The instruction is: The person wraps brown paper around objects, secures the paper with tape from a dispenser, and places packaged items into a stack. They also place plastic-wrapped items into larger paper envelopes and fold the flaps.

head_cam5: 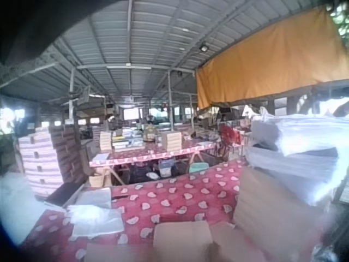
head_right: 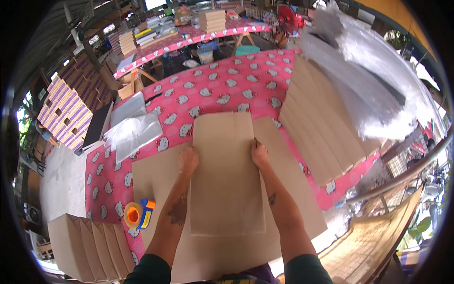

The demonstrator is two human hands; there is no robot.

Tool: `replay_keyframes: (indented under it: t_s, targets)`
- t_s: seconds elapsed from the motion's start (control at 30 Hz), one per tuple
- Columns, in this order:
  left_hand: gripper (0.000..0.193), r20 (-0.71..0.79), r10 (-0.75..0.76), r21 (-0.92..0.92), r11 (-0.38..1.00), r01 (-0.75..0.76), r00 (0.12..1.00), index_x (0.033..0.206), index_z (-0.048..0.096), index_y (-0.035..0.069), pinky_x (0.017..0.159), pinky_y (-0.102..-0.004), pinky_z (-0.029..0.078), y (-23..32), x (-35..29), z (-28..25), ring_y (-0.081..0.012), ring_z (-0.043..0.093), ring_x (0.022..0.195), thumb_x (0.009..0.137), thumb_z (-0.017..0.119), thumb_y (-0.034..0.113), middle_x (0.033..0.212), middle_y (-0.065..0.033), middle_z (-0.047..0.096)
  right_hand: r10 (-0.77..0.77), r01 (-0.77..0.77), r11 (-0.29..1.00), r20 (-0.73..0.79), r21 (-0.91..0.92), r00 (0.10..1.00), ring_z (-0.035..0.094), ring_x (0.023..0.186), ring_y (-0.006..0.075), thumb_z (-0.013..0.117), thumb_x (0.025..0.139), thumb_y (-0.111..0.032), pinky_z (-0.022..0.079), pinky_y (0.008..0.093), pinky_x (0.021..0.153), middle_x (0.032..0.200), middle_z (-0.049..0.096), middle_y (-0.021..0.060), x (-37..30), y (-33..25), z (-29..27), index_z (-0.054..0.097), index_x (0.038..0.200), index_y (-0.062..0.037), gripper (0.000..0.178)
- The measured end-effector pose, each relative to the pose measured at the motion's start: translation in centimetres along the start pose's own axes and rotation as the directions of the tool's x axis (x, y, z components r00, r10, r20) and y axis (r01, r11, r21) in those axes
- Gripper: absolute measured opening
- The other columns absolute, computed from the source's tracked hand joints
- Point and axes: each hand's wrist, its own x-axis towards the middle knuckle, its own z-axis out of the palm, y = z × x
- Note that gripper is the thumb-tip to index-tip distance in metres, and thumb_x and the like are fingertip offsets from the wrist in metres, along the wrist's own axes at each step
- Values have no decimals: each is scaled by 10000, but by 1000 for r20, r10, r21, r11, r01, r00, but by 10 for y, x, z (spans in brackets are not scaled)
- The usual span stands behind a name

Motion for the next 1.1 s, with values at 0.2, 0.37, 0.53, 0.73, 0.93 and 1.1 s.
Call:
replay_keyframes:
  t_s: [0.2, 0.37, 0.53, 0.73, 0.93, 1.1]
  targets:
    - [474, 116, -36, -60, 997, 43, 993, 863, 713, 4, 789, -529, 530, -16, -62, -35, -435, 671, 848, 1027, 385, 305, 902, -280, 685, 120, -108, 992, 200, -70, 972, 593, 1114, 449, 403, 1022, -390, 461, 493, 983, 1146, 655, 261, -62, -27, -25, 555, 1371, -106, 475]
    - [398, 181, 33, -38, 999, -26, 983, 943, 655, -40, 784, -511, 519, -20, -212, -77, -419, 658, 853, 1029, 442, 285, 882, -251, 669, 128, -123, 992, 183, -39, 975, 587, 1137, 433, 399, 1038, -304, 451, 469, 998, 1208, 628, 265, -187, -22, -97, 497, 1425, -87, 454]
    - [385, 432, -94, -223, 953, 207, 897, 1003, 623, -44, 796, -490, 490, -35, -278, -124, -387, 652, 884, 1040, 436, 292, 965, -254, 651, 65, -95, 985, 195, 144, 979, 544, 1259, 368, 399, 1035, -208, 402, 392, 1053, 1305, 585, 275, -291, -42, -125, 454, 1428, 29, 461]
    - [420, 387, -189, -454, 813, 364, 903, 1134, 589, -63, 771, -456, 487, -23, -224, -101, -351, 653, 898, 1051, 423, 314, 979, -261, 633, 121, -186, 948, 250, 257, 961, 533, 1276, 352, 376, 995, -137, 384, 366, 1066, 1314, 584, 271, -253, -37, -114, 486, 1401, 44, 458]
    - [465, 322, -149, -389, 880, 274, 935, 1133, 590, -104, 791, -515, 504, -2, -93, -37, -429, 659, 910, 1034, 418, 316, 999, -290, 657, 146, -167, 979, 174, 116, 974, 613, 1117, 413, 440, 958, -211, 459, 428, 951, 1156, 640, 303, -149, -20, -81, 527, 1360, 31, 477]
    - [426, 237, -124, -256, 949, 185, 964, 1001, 658, -74, 804, -542, 508, -16, 11, 5, -473, 651, 909, 985, 443, 293, 991, -295, 664, 228, -217, 974, 255, -72, 940, 643, 928, 306, 447, 991, -292, 473, 421, 862, 982, 683, 215, -50, -38, -41, 596, 1138, 104, 448]
